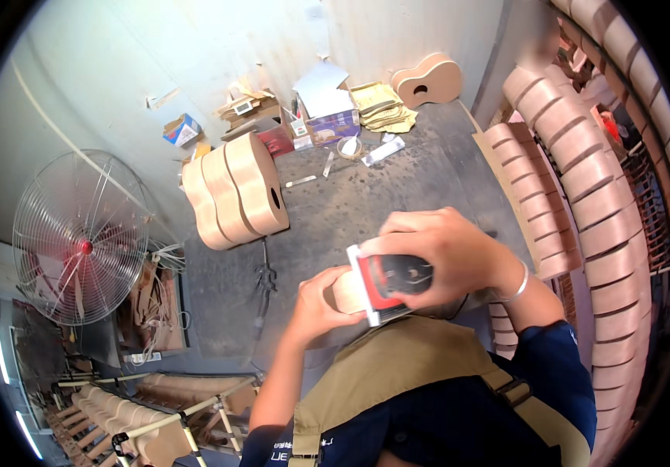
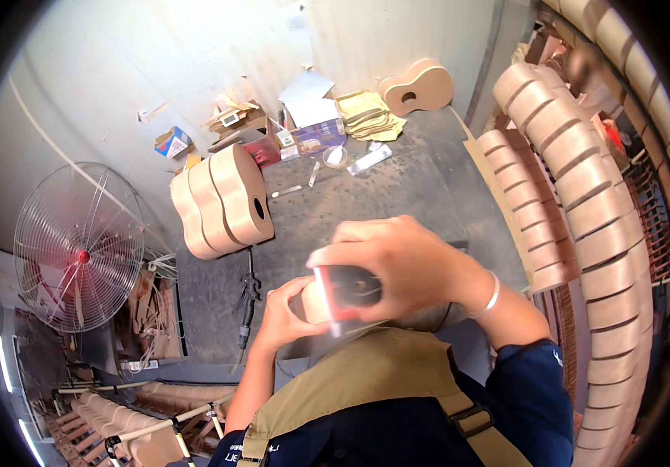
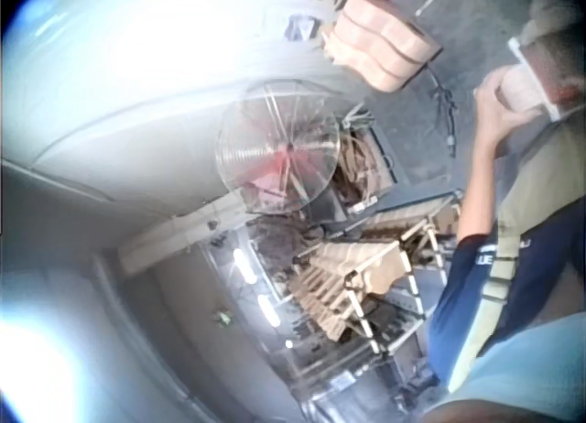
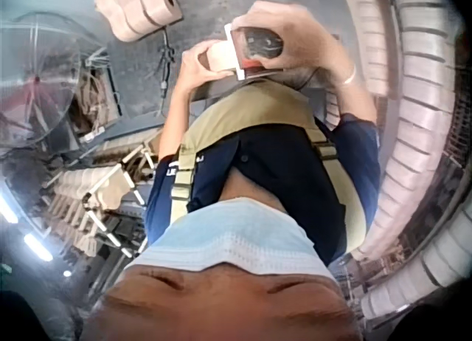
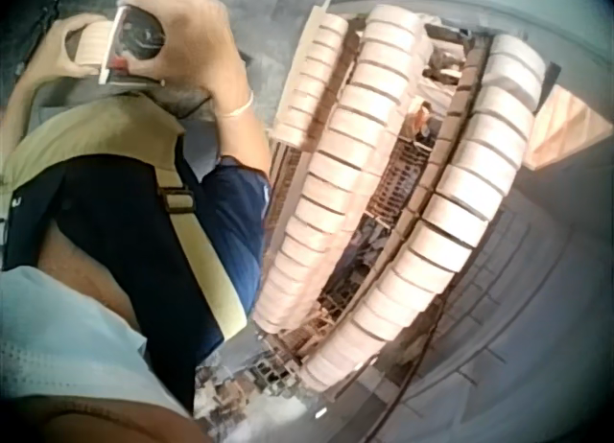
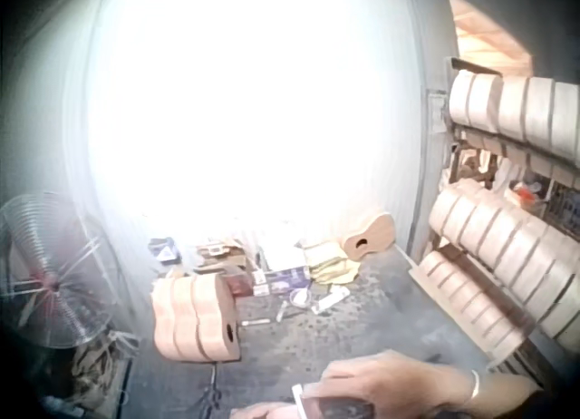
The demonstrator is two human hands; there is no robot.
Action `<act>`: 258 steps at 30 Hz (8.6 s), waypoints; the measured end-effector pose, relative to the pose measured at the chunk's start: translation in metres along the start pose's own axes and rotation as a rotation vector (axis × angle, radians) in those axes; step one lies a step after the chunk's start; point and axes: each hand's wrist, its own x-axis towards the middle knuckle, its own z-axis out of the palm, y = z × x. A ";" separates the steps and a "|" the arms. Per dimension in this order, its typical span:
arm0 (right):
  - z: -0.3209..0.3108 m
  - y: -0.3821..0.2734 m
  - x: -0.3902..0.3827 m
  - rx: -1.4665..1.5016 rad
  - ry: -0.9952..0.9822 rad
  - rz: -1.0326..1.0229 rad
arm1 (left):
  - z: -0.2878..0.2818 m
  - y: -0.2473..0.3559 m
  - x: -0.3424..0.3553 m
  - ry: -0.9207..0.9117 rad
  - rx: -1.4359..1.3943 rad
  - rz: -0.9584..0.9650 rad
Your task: The person uses a handheld electric sander to smooth the surface of unfinished wooden guitar bodies. They systematically sand the top and bottom curves of the instrument, rotating it to access different areas, and then place the finished piece on a stack of similar bodies.
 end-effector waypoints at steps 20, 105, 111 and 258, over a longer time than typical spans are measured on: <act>0.096 0.029 -0.075 0.236 0.375 0.228 | -0.115 -0.042 -0.084 0.055 0.465 -0.165; 0.038 0.054 0.000 -0.162 -0.374 -0.020 | -0.019 -0.013 -0.032 0.214 0.488 -0.006; 0.056 0.064 0.000 -0.015 -0.212 -0.081 | -0.024 -0.013 -0.035 0.195 0.482 0.004; 0.090 0.095 -0.031 -0.422 0.219 0.306 | 0.118 0.017 -0.007 0.003 0.749 0.162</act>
